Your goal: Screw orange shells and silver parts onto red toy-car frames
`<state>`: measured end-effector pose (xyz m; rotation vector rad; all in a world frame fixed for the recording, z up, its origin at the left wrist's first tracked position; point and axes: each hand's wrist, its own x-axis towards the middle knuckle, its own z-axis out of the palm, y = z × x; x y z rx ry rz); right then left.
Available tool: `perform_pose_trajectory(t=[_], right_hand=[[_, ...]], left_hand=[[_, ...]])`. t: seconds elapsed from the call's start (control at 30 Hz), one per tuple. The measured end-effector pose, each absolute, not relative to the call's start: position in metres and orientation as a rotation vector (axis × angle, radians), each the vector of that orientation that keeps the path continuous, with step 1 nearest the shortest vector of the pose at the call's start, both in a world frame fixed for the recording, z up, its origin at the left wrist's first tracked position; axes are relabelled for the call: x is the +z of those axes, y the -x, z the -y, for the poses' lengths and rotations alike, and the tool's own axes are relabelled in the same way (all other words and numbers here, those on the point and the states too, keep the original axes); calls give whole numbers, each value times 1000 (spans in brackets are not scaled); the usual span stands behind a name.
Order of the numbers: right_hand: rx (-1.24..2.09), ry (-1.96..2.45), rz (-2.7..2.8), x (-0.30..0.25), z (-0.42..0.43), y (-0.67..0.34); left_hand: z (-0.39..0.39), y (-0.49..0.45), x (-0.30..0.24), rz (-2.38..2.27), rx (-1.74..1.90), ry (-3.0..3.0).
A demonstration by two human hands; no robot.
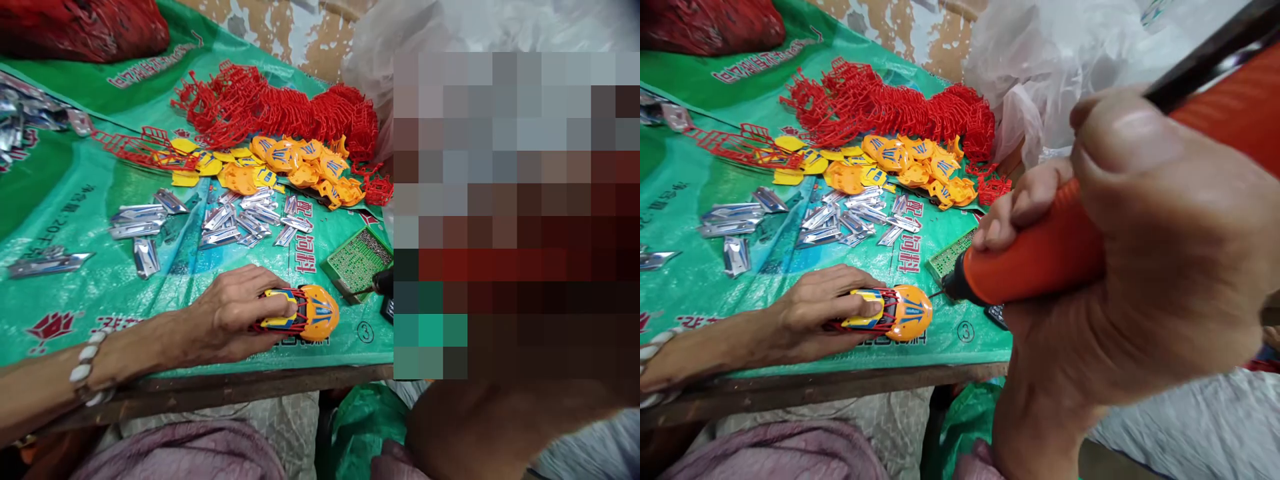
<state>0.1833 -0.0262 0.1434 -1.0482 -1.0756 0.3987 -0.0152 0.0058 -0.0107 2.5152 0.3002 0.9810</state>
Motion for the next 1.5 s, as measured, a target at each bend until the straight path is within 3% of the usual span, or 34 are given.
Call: perform_pose_trajectory(t=[0.33, 1.5], right_hand=[[413, 1061, 882, 132, 46, -150], [402, 1121, 982, 129, 41, -149]], left_hand=[[-8, 14, 0, -282, 952, -2550], [-8, 13, -12, -313, 983, -2560]])
